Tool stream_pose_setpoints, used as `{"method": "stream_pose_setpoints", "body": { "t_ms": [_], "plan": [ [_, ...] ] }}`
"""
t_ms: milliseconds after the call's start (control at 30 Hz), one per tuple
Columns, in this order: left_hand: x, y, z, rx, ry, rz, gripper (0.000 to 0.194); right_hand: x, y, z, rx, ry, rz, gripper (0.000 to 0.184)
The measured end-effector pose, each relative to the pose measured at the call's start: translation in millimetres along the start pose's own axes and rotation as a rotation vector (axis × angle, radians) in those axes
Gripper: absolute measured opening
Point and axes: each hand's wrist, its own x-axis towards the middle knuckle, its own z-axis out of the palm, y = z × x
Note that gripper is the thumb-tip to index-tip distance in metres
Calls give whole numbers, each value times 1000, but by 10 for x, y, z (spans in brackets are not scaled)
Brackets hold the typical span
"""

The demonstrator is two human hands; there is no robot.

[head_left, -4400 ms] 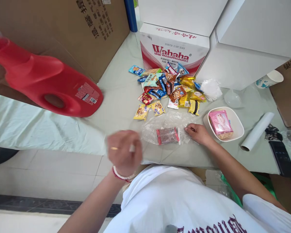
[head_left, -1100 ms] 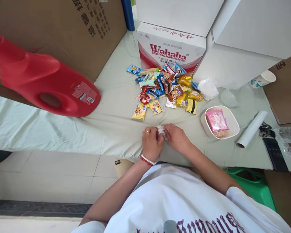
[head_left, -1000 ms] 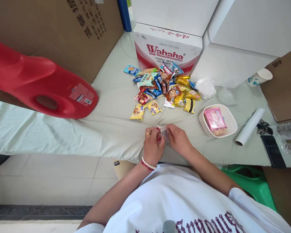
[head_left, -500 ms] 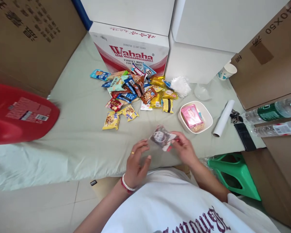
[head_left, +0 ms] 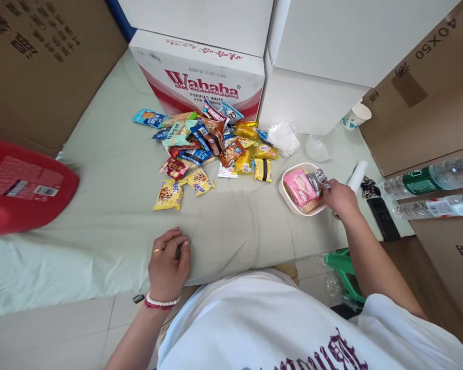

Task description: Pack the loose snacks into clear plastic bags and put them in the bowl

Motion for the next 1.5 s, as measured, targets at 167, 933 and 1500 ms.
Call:
{"method": "stream_pose_setpoints", "body": {
  "t_ms": [167, 933, 1500],
  "plan": [
    [-13, -3, 36, -5, 26, 39, 12, -136, -24, -213, -260, 128, -55, 50],
    [-74, 21, 61, -33, 99, 32, 12, 1342, -1567, -398, -54, 221, -595, 26],
    [-80, 48, 49, -51, 68, -31, 14, 1223, -1767, -283, 168, 239, -508, 16]
  ]
}}
